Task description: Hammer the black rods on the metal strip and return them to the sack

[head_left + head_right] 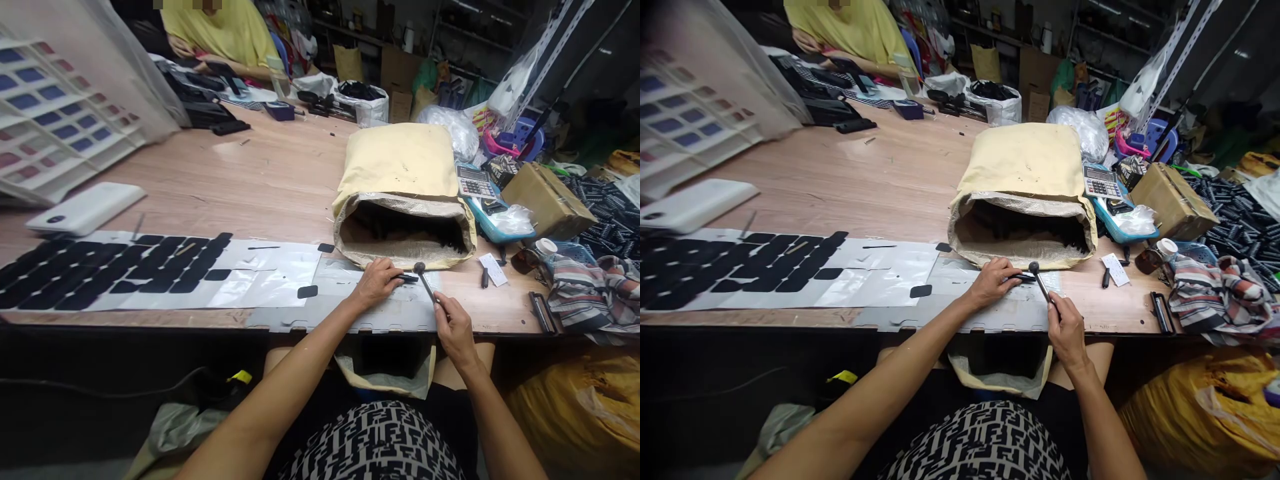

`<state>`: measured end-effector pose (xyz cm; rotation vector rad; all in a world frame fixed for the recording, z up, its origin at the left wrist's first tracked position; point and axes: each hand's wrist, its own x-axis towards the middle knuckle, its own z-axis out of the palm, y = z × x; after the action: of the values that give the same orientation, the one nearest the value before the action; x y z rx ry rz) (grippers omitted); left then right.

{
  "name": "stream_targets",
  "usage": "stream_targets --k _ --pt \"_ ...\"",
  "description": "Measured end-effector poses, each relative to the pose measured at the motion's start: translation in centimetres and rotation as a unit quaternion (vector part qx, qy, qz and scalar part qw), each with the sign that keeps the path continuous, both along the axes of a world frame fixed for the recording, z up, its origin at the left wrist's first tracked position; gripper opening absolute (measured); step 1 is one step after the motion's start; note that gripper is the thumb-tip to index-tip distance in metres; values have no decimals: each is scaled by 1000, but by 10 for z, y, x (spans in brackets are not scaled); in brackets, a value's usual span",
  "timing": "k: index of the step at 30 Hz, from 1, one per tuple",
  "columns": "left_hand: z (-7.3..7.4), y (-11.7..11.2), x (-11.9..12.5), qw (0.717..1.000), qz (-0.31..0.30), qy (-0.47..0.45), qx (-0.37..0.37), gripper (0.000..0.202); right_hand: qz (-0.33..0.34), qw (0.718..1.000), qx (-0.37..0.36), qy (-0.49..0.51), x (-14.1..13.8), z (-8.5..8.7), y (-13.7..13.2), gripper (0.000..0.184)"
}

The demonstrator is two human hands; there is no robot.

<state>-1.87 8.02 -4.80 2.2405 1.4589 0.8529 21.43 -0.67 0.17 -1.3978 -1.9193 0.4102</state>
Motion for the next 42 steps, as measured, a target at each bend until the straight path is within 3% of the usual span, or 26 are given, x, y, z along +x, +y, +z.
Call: stream_targets --k 9,16,21,25,30,36,42 --pt "-2 2 1 1000 -2 9 3 19 -1 998 32 -45 -7 -9 -5 34" --pt "3 1 1 1000 1 -8 -2 17 4 1000 12 -18 -14 3 -3 33" --pt "10 -2 1 996 29 -73 -29 39 27 999 5 -22 -25 1 -4 33" --pt "11 -2 2 994 35 -94 -34 44 27 999 -3 -37 -25 -1 0 32" --pt "5 1 1 999 16 -47 -5 23 -20 997 39 -64 -15 5 30 34" --pt "1 0 1 1000 4 -2 16 15 -138 956 92 -244 -2 -14 74 31" --pt "-3 5 -2 1000 -13 -4 13 19 -164 919 126 -336 -6 -26 73 29"
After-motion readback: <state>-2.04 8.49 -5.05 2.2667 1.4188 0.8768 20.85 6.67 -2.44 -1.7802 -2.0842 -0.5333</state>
